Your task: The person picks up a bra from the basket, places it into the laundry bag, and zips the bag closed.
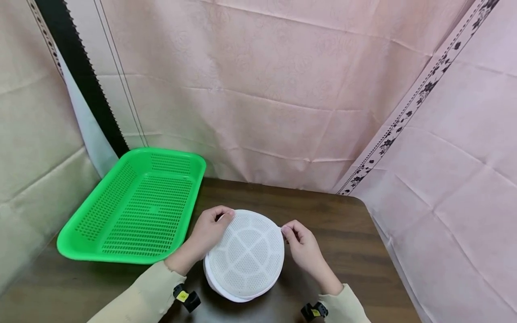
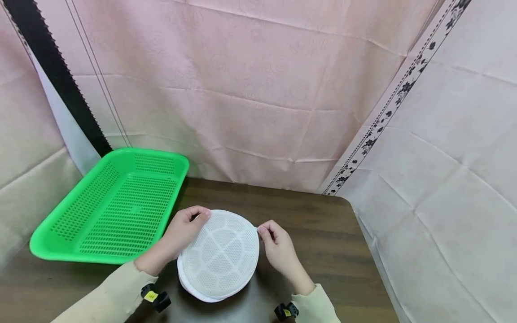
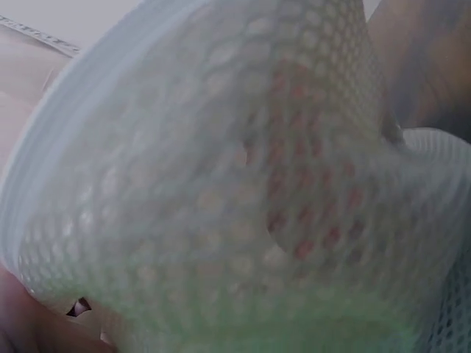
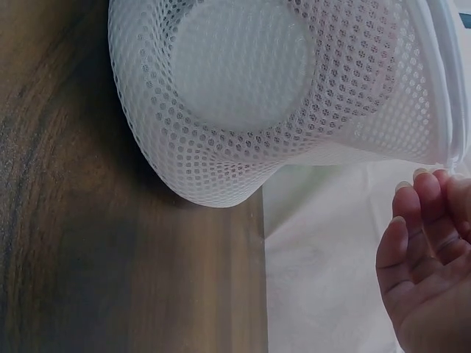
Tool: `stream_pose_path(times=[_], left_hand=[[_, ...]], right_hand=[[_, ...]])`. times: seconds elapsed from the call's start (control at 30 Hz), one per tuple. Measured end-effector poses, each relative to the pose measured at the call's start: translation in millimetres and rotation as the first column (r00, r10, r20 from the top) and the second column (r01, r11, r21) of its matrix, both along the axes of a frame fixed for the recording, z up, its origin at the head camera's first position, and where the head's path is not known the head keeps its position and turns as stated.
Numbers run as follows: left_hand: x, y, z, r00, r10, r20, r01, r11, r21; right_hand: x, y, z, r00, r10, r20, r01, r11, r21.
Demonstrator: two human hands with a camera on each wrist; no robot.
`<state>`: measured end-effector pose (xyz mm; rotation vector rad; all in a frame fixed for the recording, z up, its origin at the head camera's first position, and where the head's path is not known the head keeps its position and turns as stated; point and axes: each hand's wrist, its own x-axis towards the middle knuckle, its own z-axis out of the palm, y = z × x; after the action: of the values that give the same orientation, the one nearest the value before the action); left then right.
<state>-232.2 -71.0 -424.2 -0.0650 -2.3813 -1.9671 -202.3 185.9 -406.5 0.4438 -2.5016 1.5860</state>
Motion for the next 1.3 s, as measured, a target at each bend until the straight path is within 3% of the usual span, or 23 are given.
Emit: stream_pose_path(times=[0.13,0.2,0.27,0.33,0.4,0.47,0.53,0.67,0.8,1.07,1.3], left_hand=[[-0.3,-0.8,0.6,1.000,0.001,0.016,-0.001,1.000,0.031],[-1.0,-3.5,1.9,0.997,-0.057,0.042,0.056,0.998,0.031],[-1.6,-8.8,5.2,0.984,-0.160,0.077,0.160,0.987,0.006],[-2.4,-15.4,9.6,0.949,-0.293,0.114,0.300,0.953,-0.050],[-3.9,-21.0,15.6,0.902,-0.410,0.133,0.426,0.896,-0.123],[-5.7,-23.4,21.4,0.864,-0.484,0.140,0.503,0.845,-0.184],[-8.0,-22.6,25.4,0.850,-0.511,0.124,0.526,0.818,-0.234],[-12.2,-14.2,26.8,0.861,-0.500,0.092,0.504,0.816,-0.284],[-15.2,-3.3,23.0,0.875,-0.479,0.073,0.476,0.821,-0.314],[-14.6,10.8,13.4,0.905,-0.418,0.079,0.424,0.867,-0.264],[-12.0,14.1,9.9,0.924,-0.376,0.066,0.380,0.890,-0.251]], right_hand=[[1.8,-1,3.7,1.000,-0.005,-0.024,0.005,1.000,0.007],[0.6,0,3.5,0.999,-0.015,-0.031,0.015,1.000,0.008],[-1.1,1,3.1,0.999,-0.027,-0.024,0.027,1.000,0.003],[-3.0,2,3.5,0.999,-0.034,-0.012,0.034,0.999,0.002],[-4.8,3,5.0,0.999,-0.035,-0.001,0.035,0.999,0.005],[-6.0,2,7.7,1.000,-0.027,0.010,0.027,1.000,0.012],[-6.7,0,11.0,1.000,0.001,0.030,-0.002,1.000,0.010],[-6.9,-4,16.3,0.997,0.058,0.060,-0.060,0.998,0.028],[-7.4,-8,20.5,0.996,0.057,0.072,-0.060,0.997,0.040],[-9.3,-11,22.9,0.994,0.064,0.088,-0.067,0.997,0.030],[-8.2,-10,19.9,0.993,0.045,0.105,-0.049,0.998,0.026]])
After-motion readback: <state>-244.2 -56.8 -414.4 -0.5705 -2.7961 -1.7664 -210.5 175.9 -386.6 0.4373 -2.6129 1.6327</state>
